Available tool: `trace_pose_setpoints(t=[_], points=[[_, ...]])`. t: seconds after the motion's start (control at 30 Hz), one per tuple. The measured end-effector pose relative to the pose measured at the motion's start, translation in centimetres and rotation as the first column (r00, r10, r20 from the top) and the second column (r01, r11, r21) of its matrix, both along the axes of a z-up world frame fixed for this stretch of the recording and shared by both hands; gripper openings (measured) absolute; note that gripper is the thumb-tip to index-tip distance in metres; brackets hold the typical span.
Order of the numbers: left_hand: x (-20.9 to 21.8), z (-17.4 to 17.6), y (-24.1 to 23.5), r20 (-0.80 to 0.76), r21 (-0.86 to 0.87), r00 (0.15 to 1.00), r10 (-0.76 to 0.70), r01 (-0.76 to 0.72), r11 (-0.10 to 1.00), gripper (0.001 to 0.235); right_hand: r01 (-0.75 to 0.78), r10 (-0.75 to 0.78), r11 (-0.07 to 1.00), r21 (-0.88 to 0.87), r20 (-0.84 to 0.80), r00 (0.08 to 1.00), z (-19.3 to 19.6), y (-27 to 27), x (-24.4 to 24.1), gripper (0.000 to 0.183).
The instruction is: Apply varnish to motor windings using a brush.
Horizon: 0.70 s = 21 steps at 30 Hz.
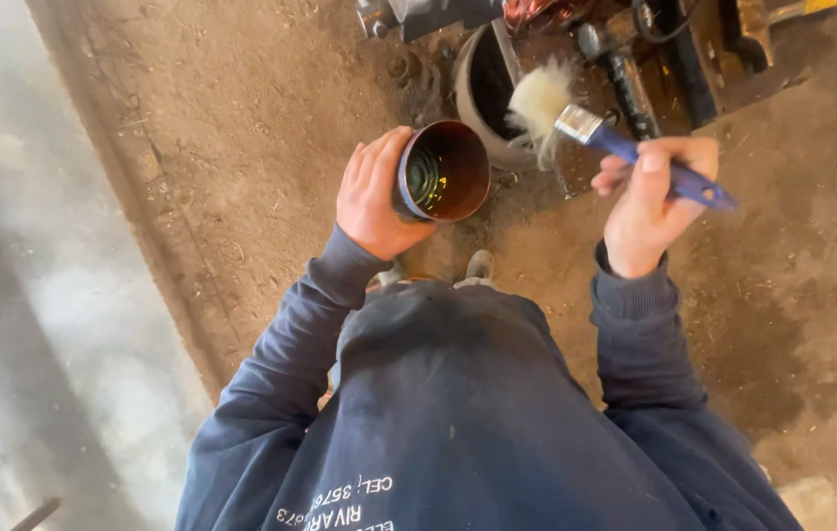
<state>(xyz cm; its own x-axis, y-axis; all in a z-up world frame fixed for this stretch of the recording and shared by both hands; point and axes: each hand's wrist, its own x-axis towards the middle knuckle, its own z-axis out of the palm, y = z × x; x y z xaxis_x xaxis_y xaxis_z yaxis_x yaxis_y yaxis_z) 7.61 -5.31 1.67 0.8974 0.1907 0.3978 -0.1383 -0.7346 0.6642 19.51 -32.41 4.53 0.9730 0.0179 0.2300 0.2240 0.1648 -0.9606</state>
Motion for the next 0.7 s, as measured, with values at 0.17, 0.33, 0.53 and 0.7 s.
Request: trace_pose_setpoints(t=[0.17,0.33,0.53,0.7], points=[[0.8,0.2,-1.4,0.038,0.036,0.999,-0.007,0.006,0.999,0.103,-0.364,0.444,0.846,-0.39,0.135,0.886,2.1,1.3,-3.6,0.02],[1.0,0.1,-2.4,0.148,0.155,0.987,-0.062,0.039,0.987,0.091,-0.234,0.62,0.541,-0.808,0.196,0.76,5.0,5.0,-2.1,0.019],[1.0,0.6,-3.5,0.182,-0.012,0.983,-0.025,0.028,1.0,0.093,-0.431,0.585,0.569,-0.7,-0.023,0.811,4.2,3.9,-1.1,0.013],[1.1,-0.6,-4.5,0.027,-0.099,0.997,0.075,-0.072,0.993,0.104,-0.529,0.511,0.708,-0.469,-0.178,0.841,4.7,0.2,0.0,0.018]])
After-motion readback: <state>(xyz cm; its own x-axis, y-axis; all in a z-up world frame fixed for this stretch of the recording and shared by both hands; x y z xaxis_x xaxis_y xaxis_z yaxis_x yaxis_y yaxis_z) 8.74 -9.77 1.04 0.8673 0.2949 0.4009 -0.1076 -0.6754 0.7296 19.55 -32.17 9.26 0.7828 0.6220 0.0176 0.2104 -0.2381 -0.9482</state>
